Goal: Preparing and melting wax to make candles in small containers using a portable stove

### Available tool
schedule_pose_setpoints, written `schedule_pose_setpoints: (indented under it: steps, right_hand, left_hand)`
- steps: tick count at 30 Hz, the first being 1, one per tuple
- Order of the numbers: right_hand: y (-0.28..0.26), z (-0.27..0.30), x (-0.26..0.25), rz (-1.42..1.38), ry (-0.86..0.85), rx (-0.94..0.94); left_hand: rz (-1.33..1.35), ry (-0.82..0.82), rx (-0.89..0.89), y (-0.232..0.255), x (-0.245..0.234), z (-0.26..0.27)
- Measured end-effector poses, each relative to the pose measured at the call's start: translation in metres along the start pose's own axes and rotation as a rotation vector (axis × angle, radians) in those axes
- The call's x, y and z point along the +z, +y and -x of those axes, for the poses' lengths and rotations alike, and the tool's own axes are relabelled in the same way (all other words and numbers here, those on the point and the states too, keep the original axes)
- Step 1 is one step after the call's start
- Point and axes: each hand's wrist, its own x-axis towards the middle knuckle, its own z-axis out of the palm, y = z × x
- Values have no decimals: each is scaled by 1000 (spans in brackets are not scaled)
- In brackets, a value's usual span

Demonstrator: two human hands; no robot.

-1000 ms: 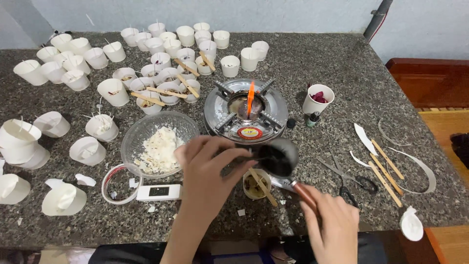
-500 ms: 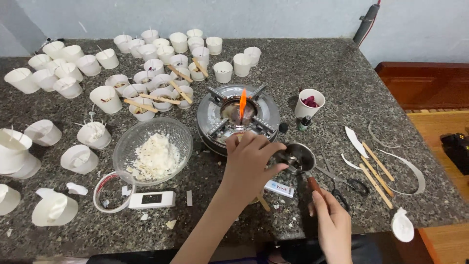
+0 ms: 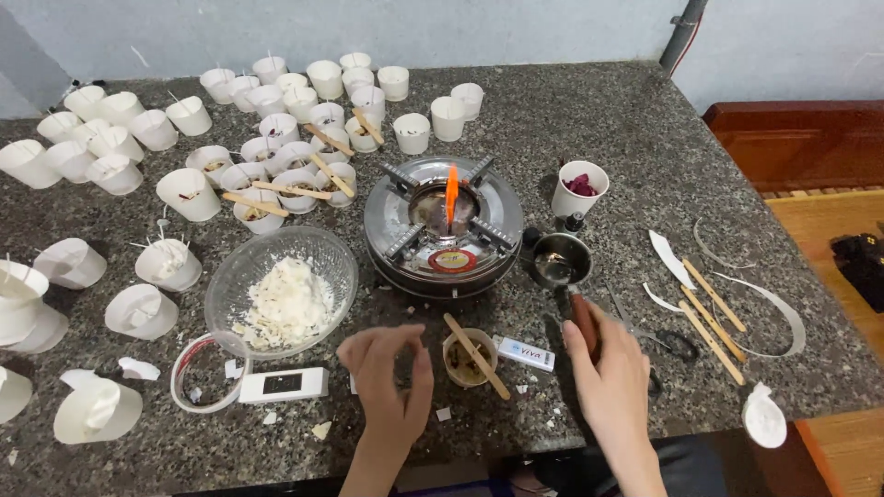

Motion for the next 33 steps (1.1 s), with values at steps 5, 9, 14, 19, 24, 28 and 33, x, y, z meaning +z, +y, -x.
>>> schedule_pose_setpoints:
  steps: [5,9,14,19,24,28,33]
  right_hand:
    - [3,-10,0,-8,114,-23]
    - [3,-44,-8,-16,269,-121]
    - [-4,-131,-20,163,367,-284]
    - [-10,-219,-11,434,259,-462]
    - [-14,-253,0,804,140,-376]
    - [-10,-250,-8,691,222,-473]
    - [-1,-234,-20,164,319,-456]
  left_hand:
    - [-10,43,-53,-3,1,10]
    - [-13,45,-138,-5,2,12]
    - [-25,70,-147,-10,5,14]
    - [-39,79,-166,-10,6,16]
    - [-52,64,-178,-8,5,11]
    - [-54,69,-155,-9,7,11]
    - [-63,48,-141,-4,6,5]
